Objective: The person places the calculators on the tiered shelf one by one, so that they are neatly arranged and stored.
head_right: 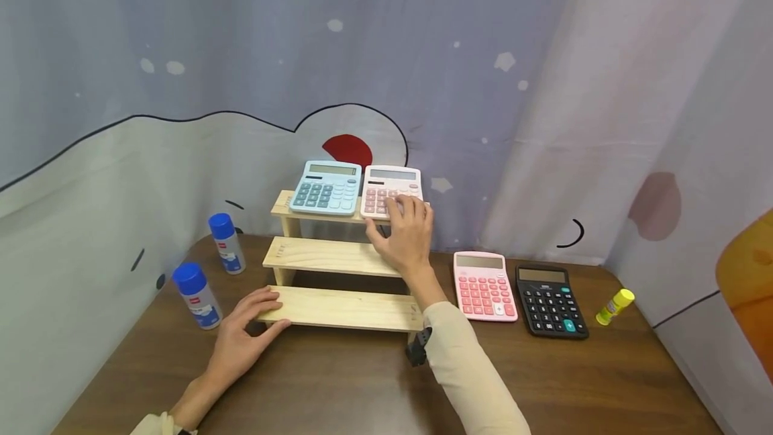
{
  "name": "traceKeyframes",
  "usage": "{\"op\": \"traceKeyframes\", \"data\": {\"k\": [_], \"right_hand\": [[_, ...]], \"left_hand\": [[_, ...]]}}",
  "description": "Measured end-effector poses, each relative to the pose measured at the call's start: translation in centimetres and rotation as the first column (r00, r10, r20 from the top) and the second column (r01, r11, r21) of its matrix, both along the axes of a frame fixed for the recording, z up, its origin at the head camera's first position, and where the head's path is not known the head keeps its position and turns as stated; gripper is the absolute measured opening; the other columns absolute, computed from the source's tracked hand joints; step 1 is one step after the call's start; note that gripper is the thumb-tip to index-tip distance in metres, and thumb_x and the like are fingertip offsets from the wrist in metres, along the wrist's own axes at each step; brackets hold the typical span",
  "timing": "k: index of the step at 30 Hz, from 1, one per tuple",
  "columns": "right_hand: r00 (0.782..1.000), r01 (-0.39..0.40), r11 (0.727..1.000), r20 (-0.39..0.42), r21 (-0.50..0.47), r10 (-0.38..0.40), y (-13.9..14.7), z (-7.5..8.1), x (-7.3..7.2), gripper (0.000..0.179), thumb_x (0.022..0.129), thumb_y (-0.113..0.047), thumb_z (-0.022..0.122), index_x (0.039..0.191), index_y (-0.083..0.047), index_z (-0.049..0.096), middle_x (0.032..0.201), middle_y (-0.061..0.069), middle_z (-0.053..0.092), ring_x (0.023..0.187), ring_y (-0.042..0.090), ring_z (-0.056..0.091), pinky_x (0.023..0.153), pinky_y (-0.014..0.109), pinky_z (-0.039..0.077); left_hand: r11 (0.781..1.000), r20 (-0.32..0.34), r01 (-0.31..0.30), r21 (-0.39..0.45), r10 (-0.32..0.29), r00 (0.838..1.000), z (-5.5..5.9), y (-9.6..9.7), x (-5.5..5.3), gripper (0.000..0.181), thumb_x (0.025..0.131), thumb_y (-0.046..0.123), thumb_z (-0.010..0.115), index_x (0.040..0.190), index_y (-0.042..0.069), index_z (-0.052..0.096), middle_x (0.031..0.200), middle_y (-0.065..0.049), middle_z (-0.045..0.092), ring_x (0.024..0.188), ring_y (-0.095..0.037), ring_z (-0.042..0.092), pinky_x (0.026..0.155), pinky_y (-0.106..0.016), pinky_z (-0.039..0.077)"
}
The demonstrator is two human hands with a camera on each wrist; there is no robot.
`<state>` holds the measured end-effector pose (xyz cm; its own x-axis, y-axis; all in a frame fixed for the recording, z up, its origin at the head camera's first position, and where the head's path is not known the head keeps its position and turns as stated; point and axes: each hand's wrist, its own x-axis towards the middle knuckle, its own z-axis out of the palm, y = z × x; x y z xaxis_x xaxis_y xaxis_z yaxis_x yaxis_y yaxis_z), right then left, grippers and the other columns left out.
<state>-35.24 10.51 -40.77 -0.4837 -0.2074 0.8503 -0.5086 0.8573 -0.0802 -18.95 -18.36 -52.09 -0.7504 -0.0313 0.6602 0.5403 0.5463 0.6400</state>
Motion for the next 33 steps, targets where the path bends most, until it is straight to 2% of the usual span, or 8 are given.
{"op": "traceKeyframes", "data": {"k": [9, 15, 22, 33], "right_hand": [[0.999, -0.022, 0.999, -0.030, -0.025, 0.021, -0.11, 0.03, -0.04, 0.052, 0.085, -0.052, 0.060, 0.113, -0.008, 0.065, 0.116, 0.012, 0.062, 0.109, 0.031, 0.055, 0.097, 0.049, 0.040], [0.999, -0.046, 0.998, -0.011, -0.036, 0.045, 0.08, 0.05, 0.22, 0.043, 0.085, -0.042, 0.056, 0.107, -0.007, 0.065, 0.112, 0.012, 0.060, 0.108, 0.032, 0.054, 0.098, 0.049, 0.038], [0.998, -0.054, 0.997, -0.018, -0.047, 0.053, 0.22, 0.10, 0.24, 0.041, 0.085, -0.041, 0.056, 0.106, -0.006, 0.065, 0.111, 0.013, 0.060, 0.107, 0.033, 0.053, 0.098, 0.051, 0.037], [0.999, -0.043, 0.999, 0.001, -0.029, 0.043, 0.17, 0.04, 0.20, 0.040, 0.086, -0.041, 0.056, 0.107, -0.007, 0.064, 0.110, 0.012, 0.060, 0.107, 0.032, 0.053, 0.098, 0.050, 0.038]], "left_hand": [[1.000, -0.007, -0.014, -0.010, 0.014, 1.000, 0.02, -0.11, -0.02, 0.035, 0.073, 0.015, 0.090, 0.103, 0.010, 0.075, 0.120, -0.007, 0.069, 0.127, -0.032, 0.055, 0.113, -0.008, 0.029], [1.000, -0.004, -0.012, -0.007, 0.012, 1.000, 0.06, -0.04, 0.05, 0.035, 0.073, 0.015, 0.090, 0.104, 0.010, 0.075, 0.120, -0.007, 0.069, 0.127, -0.032, 0.056, 0.113, -0.007, 0.029], [1.000, -0.010, 0.014, 0.010, -0.014, 1.000, 0.08, 0.02, -0.10, 0.034, 0.074, 0.014, 0.089, 0.104, 0.009, 0.075, 0.120, -0.009, 0.068, 0.128, -0.033, 0.055, 0.113, -0.008, 0.030], [1.000, -0.009, -0.003, -0.001, 0.003, 1.000, -0.08, 0.01, -0.11, 0.034, 0.074, 0.015, 0.089, 0.103, 0.010, 0.075, 0.120, -0.007, 0.069, 0.127, -0.032, 0.055, 0.113, -0.008, 0.029]]}}
